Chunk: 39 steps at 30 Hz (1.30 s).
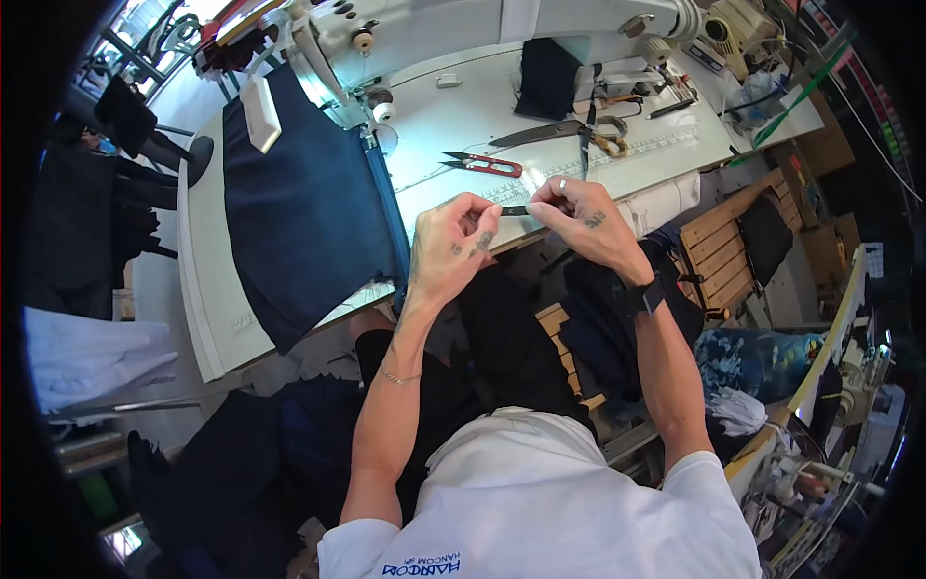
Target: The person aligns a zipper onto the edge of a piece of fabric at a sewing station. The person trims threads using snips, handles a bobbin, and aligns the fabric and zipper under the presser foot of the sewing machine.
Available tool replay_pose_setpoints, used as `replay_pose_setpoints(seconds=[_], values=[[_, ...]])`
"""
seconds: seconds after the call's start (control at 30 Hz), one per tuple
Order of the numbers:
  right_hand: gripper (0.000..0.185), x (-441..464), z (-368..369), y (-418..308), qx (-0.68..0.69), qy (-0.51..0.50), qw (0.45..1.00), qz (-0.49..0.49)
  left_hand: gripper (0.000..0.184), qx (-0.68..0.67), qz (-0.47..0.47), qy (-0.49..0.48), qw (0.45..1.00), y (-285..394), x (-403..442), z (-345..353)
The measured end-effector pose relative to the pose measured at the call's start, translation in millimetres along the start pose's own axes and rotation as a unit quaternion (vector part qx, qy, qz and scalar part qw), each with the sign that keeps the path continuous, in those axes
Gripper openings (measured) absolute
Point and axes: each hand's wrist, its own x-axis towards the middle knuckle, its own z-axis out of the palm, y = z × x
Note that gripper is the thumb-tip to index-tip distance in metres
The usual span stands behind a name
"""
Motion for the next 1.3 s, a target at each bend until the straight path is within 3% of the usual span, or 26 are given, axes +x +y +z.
replay_pose_setpoints(seconds=[0.13,0.27,0.47,0.6,0.67,0.77,0.9,0.97,1.0,1.07,1.13,1.2,1.3], values=[[0.023,1,0,-1,0.019,-0.002,1.000,0.008,0.026,0.004,0.022,0.001,1.000,-4,2,-3],[0.024,2,-3,0,0.001,-0.019,1.000,0.009,0.035,-0.082,-0.035,-0.032,0.996,5,4,-7],[0.023,4,-1,3,-0.006,-0.019,0.999,-0.026,0.032,0.122,0.020,-0.078,0.989,-1,13,-4],[0.022,19,-7,-8,-0.098,0.067,0.986,-0.115,0.029,-0.016,-0.039,-0.002,0.999,5,-11,3],[0.023,40,-1,-13,-0.196,0.098,0.951,-0.220,0.029,-0.056,-0.070,0.014,0.996,7,-29,10],[0.022,64,15,-14,-0.272,0.068,0.923,-0.263,0.034,-0.198,-0.105,0.040,0.974,4,-51,17],[0.018,77,22,-9,-0.299,0.030,0.920,-0.250,0.036,-0.329,-0.127,0.056,0.934,-7,-69,29],[0.016,72,17,-7,-0.381,0.101,0.867,-0.304,0.035,-0.368,-0.140,0.057,0.918,-12,-76,35],[0.016,63,11,-10,-0.382,0.091,0.868,-0.305,0.035,-0.401,-0.147,0.051,0.903,-14,-77,37],[0.019,31,-1,-20,-0.170,0.110,0.961,-0.186,0.033,-0.413,-0.158,0.043,0.896,-22,-79,36],[0.022,-8,1,-35,0.115,0.151,0.975,-0.119,0.031,-0.443,-0.187,0.035,0.876,-21,-79,37],[0.027,-51,-2,-28,0.220,0.113,0.969,0.026,0.029,-0.452,-0.192,0.034,0.871,-22,-79,38],[0.029,-78,27,-22,0.248,0.082,0.947,0.185,0.028,-0.451,-0.204,0.023,0.869,-23,-79,38]])
